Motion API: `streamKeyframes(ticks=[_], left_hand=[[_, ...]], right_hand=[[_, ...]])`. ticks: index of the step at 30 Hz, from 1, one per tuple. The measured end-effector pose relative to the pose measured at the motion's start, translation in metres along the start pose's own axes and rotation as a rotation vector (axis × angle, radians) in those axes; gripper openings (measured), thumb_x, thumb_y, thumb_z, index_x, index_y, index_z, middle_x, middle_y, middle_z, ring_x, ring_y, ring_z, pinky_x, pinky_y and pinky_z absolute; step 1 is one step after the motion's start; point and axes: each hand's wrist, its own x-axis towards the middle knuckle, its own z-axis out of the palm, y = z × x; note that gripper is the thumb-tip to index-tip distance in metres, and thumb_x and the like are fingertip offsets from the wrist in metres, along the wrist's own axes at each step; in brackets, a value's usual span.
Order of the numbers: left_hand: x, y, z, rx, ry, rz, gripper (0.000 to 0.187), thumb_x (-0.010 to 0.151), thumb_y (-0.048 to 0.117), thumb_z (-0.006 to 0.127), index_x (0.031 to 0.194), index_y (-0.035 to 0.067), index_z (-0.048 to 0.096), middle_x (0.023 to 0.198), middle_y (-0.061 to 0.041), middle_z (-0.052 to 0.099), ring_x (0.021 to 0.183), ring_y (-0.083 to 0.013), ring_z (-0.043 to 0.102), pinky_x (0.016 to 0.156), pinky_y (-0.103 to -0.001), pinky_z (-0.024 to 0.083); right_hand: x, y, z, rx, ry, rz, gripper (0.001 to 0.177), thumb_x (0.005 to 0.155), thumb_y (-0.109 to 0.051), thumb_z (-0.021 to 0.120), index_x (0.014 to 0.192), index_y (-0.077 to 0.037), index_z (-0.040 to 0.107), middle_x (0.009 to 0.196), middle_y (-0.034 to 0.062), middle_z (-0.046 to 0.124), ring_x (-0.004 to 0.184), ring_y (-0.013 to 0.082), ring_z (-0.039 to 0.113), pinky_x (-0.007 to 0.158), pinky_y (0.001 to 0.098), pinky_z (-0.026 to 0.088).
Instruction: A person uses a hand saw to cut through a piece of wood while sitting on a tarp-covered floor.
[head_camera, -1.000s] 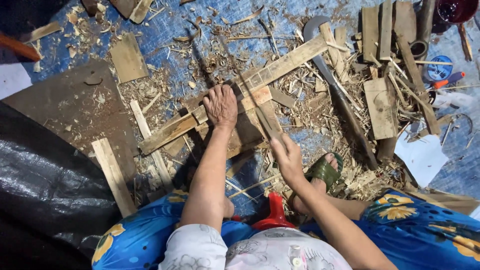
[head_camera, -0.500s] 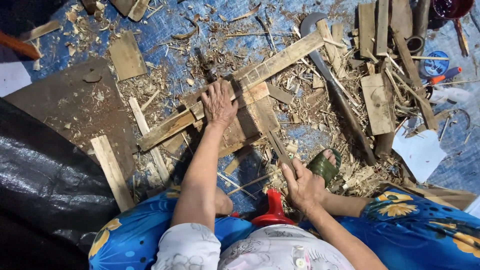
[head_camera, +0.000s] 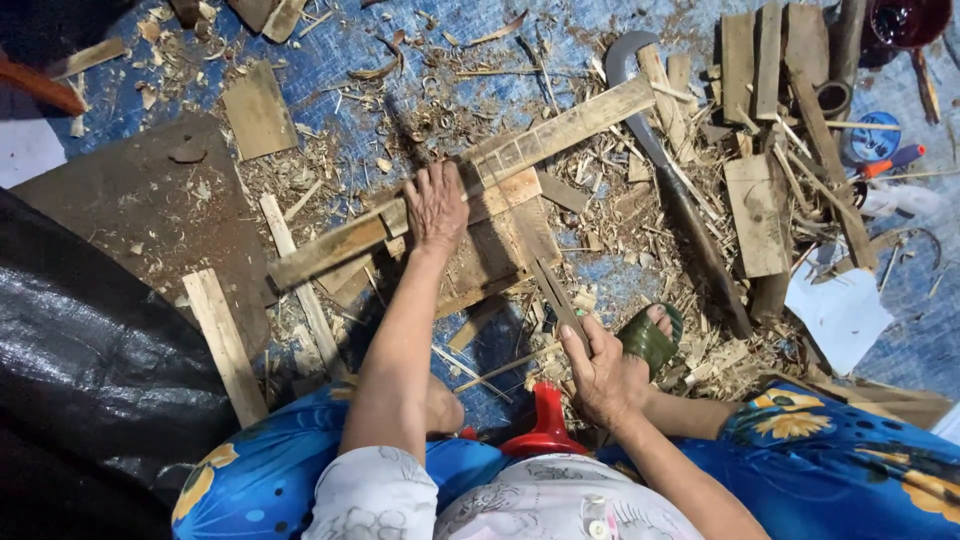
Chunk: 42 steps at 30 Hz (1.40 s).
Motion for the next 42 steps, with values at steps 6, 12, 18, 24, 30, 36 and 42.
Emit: streamKeyframes(ticks=[6,12,18,24,30,36,42], left_hand=[[0.009,-0.002,0.009,-0.004,-0.029,-0.118,0.043,0.089,0.024,0.068,0.126,0.011,0.050,0.116,-0.010,0.053,0.106,-0.0282,0.050,0.087,-0.048,0.039],[0.017,-0.011,0.013,0.014,-0.037,-0.088,0.042,0.089,0.020,0.066,0.127,0.012,0.052,0.115,-0.009,0.054,0.107,-0.0276,0.051,0.094,-0.047,0.039],[0.002,0.002,-0.023,-0.063,0.013,-0.110,0.038,0.098,0.033,0.057,0.128,0.010,0.051,0.119,-0.009,0.049,0.105,-0.0260,0.047,0.089,-0.044,0.036],[0.008,0.013,-0.004,0.051,0.122,-0.243,0.020,0.102,0.037,0.051,0.109,0.019,0.054,0.108,-0.004,0.051,0.102,-0.0250,0.051,0.088,-0.047,0.039],[0.022,0.004,0.041,0.034,0.177,-0.292,0.024,0.107,0.039,0.041,0.104,0.020,0.055,0.106,-0.003,0.053,0.098,-0.0258,0.053,0.085,-0.046,0.039],[0.013,0.006,0.036,0.018,0.254,-0.243,0.023,0.106,0.039,0.043,0.106,0.019,0.055,0.111,-0.007,0.054,0.099,-0.0272,0.052,0.086,-0.046,0.040],[0.016,0.009,0.031,0.019,0.232,-0.269,0.024,0.107,0.037,0.041,0.107,0.020,0.057,0.109,-0.005,0.056,0.097,-0.0271,0.053,0.084,-0.045,0.040]], right_hand=[[0.009,-0.017,0.000,0.015,-0.002,-0.001,0.029,0.101,-0.026,0.061,0.076,-0.011,0.057,0.055,0.0073,0.045,0.053,0.0159,0.043,0.052,0.0321,0.041],[0.010,0.012,0.011,0.003,-0.020,-0.019,0.033,0.100,-0.026,0.062,0.073,-0.011,0.055,0.053,0.0092,0.045,0.052,0.0171,0.043,0.051,0.0321,0.041],[0.013,0.022,0.010,-0.068,-0.057,-0.079,0.029,0.099,-0.027,0.064,0.076,-0.012,0.057,0.056,0.0097,0.048,0.051,0.0214,0.048,0.053,0.0323,0.044],[0.011,0.040,0.008,-0.088,-0.062,-0.094,0.029,0.099,-0.026,0.064,0.077,-0.010,0.056,0.059,0.0107,0.049,0.053,0.0231,0.051,0.054,0.0335,0.046],[0.021,0.056,-0.010,-0.174,-0.244,0.024,0.033,0.098,-0.030,0.064,0.075,-0.009,0.054,0.057,0.0156,0.054,0.053,0.0289,0.054,0.058,0.0388,0.048],[0.013,0.045,-0.024,-0.166,-0.232,0.105,0.030,0.096,-0.032,0.068,0.077,-0.011,0.058,0.061,0.0123,0.057,0.058,0.0225,0.056,0.061,0.0361,0.050],[0.014,0.033,-0.019,-0.253,-0.258,0.097,0.032,0.098,-0.036,0.063,0.078,-0.013,0.055,0.063,0.0161,0.058,0.059,0.0306,0.062,0.061,0.0387,0.051]])
